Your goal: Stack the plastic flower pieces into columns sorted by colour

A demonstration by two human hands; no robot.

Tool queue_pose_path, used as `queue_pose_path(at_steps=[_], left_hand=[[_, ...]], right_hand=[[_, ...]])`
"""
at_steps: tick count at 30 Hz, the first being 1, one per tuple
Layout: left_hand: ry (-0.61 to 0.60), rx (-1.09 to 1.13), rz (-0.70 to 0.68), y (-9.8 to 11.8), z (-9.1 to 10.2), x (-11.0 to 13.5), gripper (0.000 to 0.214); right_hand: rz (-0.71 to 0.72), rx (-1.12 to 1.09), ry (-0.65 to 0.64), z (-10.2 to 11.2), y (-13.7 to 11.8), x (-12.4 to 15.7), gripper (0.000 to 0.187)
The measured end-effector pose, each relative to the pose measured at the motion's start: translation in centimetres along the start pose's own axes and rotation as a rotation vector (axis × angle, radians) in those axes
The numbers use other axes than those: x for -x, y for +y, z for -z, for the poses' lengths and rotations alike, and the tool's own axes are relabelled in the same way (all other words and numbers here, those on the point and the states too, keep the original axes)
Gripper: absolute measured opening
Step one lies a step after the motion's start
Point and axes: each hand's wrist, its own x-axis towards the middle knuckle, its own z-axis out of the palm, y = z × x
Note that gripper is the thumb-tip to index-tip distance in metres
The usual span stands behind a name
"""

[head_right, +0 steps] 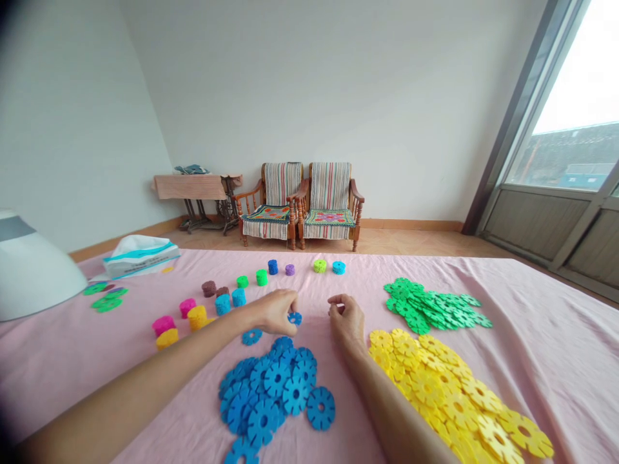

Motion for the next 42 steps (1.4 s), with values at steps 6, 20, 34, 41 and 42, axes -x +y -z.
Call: queue_pose_path(at_steps=[6, 20, 34, 41, 42], left_hand=[[0.097, 0.025, 0.153, -5.9, 1.8, -1.0, 0.031], [0.083, -0.014, 0.054, -6.5, 0.0, -1.7, 0.026], [0.024, -0.075, 0.006, -5.9, 1.9, 1.2, 0.012], [-0.178, -0.135, -0.017, -4.4, 1.6, 5.2, 0.031], [-0.181, -0.145, -0.018, -4.3, 1.4, 5.4, 0.029]], right_hand=[[0.015, 0.022, -0.016, -0.1, -0.1, 0.0, 0.025], [0.034, 0.037, -0.037, -0.2, -0.3, 0.1, 0.024], [0.055, 0.068, -0.048, -0.2, -0.4, 0.2, 0.024], [0.092, 0.142, -0.057, -0.2, -0.4, 0.3, 0.024], [0.096, 0.147, -0.058, -0.2, -0.4, 0.3, 0.024]])
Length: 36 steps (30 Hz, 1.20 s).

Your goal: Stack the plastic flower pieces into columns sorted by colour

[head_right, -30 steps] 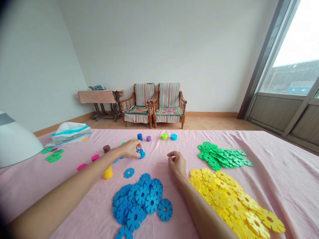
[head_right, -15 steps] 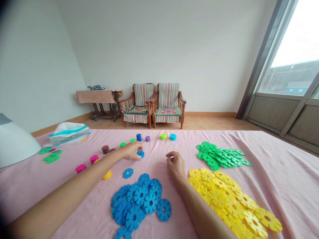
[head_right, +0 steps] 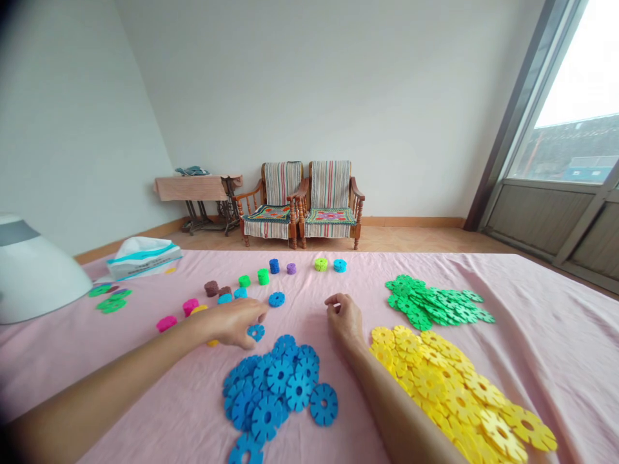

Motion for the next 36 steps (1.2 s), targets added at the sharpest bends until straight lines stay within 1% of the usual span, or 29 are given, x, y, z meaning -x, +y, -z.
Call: queue_pose_path(at_steps=[5, 12, 15, 18, 21, 25, 27, 31, 36], left_hand=[[0.007, -0.027, 0.027, 0.8, -0.5, 0.1, 0.021], [0.036, -0.023, 0.052, 1.9, -0.6, 0.4, 0.026], [0.055, -0.003, 0.045, 1.9, -0.9, 0.6, 0.027], [0.079, 0.025, 0.038, 1.4, -0.9, 0.4, 0.028], [0.125, 0.053, 0.048, 0.6, -0.2, -0.6, 0.029], [0.208, 0.081, 0.077, -0.8, 1.1, -3.1, 0.026], [0.240, 0.092, 0.089, -1.4, 1.4, -4.4, 0.026], [0.256, 0.106, 0.086, -1.9, 1.2, -6.2, 0.027], [0.253, 0.101, 0.058, -1.9, 0.3, -6.9, 0.022]], right_hand=[[0.003, 0.018, -0.006, 0.1, -0.2, 0.0, 0.025], [0.009, 0.034, -0.010, 0.1, -0.1, 0.0, 0.025], [0.009, 0.033, -0.007, 0.0, 0.0, 0.0, 0.024], [0.014, 0.041, -0.004, 0.0, 0.0, 0.1, 0.024], [0.012, 0.045, -0.007, 0.0, -0.1, 0.1, 0.025], [0.016, 0.041, -0.008, 0.0, -0.2, 0.1, 0.024], [0.013, 0.030, -0.009, 0.0, -0.1, 0.0, 0.024], [0.013, -0.001, -0.009, -0.1, 0.0, -0.1, 0.024], [0.022, -0.003, 0.000, -0.1, -0.2, 0.0, 0.023]])
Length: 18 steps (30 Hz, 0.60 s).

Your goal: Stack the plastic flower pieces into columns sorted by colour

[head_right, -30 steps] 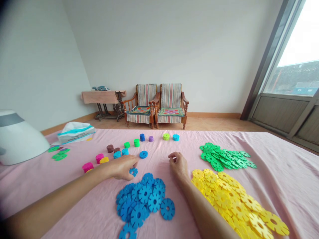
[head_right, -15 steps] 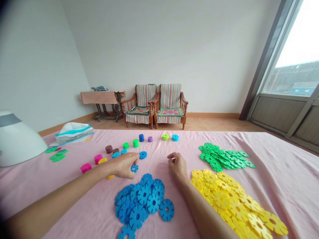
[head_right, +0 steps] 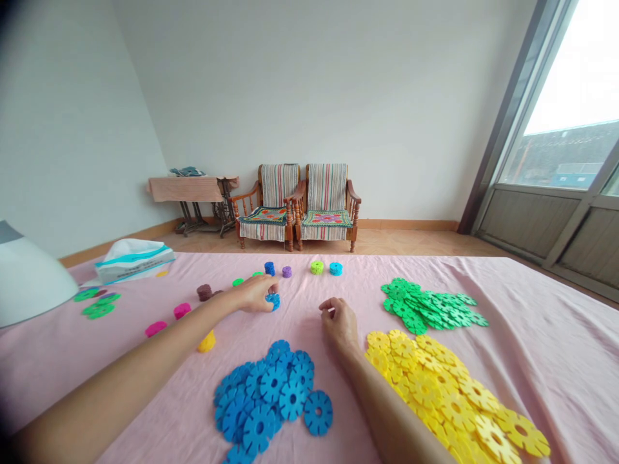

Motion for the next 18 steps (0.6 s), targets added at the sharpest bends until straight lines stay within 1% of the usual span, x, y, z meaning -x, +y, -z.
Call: queue_pose_path(at_steps=[9, 11, 15, 18], left_hand=[[-0.020, 0.003, -0.017, -0.32, -0.58, -0.13, 0.023], [-0.030, 0.005, -0.028, -0.48, -0.46, -0.03, 0.028], [-0.081, 0.026, -0.062, -0.77, -0.17, 0.16, 0.045], [-0.126, 0.049, -0.096, -0.80, -0.19, 0.20, 0.049]], right_hand=[[0.004, 0.034, -0.005, 0.00, 0.05, 0.03, 0.024], [0.003, 0.041, -0.011, -0.03, 0.11, 0.02, 0.024], [0.012, 0.035, -0.007, -0.05, 0.12, 0.02, 0.024], [0.017, 0.023, -0.016, -0.07, 0.12, 0.01, 0.024]])
